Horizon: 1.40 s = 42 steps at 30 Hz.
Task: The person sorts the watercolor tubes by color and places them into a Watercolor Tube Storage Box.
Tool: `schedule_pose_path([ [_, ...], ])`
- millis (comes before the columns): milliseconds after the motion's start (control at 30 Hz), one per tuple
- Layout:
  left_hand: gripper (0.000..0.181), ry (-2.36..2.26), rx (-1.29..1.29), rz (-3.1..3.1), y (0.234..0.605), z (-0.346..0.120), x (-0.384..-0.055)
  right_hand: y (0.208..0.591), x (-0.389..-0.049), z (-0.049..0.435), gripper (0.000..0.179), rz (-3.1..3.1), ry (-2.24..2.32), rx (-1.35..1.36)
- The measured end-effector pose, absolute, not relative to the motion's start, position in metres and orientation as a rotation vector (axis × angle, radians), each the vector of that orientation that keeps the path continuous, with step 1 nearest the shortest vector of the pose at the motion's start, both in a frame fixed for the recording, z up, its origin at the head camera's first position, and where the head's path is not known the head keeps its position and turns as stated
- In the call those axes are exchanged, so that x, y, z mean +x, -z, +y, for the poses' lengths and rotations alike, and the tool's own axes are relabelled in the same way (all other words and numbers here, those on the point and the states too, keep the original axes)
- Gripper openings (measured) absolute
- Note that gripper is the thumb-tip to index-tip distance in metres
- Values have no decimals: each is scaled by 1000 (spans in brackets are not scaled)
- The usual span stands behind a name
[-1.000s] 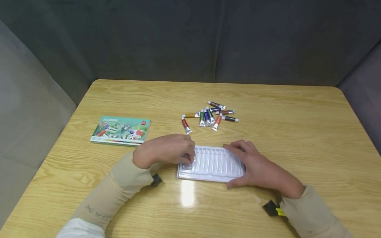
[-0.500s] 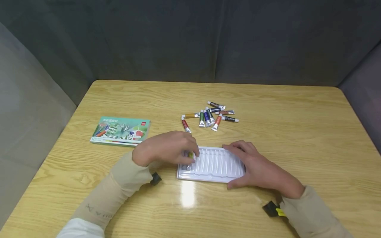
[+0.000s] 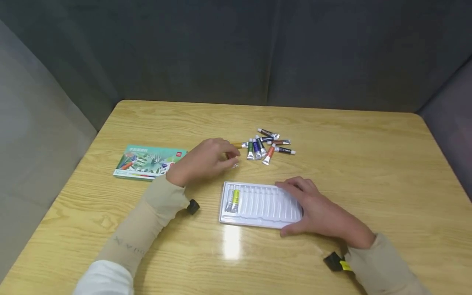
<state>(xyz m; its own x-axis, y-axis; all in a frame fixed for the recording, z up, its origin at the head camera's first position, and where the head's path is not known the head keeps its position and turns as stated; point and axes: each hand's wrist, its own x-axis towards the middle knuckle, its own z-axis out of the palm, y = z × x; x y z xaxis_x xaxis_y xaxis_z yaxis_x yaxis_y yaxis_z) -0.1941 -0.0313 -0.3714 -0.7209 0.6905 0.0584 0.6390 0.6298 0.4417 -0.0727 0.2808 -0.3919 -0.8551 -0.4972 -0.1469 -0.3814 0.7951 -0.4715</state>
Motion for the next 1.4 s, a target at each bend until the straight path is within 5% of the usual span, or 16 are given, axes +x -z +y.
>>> schedule_pose_path([
  [600, 26, -521, 825, 2762, 368, -14, -239, 394, -72, 279, 113, 2715, 649, -677],
  [1400, 23, -350, 835, 2715, 369, -1, -240, 393, -74, 275, 112, 2705, 653, -678],
])
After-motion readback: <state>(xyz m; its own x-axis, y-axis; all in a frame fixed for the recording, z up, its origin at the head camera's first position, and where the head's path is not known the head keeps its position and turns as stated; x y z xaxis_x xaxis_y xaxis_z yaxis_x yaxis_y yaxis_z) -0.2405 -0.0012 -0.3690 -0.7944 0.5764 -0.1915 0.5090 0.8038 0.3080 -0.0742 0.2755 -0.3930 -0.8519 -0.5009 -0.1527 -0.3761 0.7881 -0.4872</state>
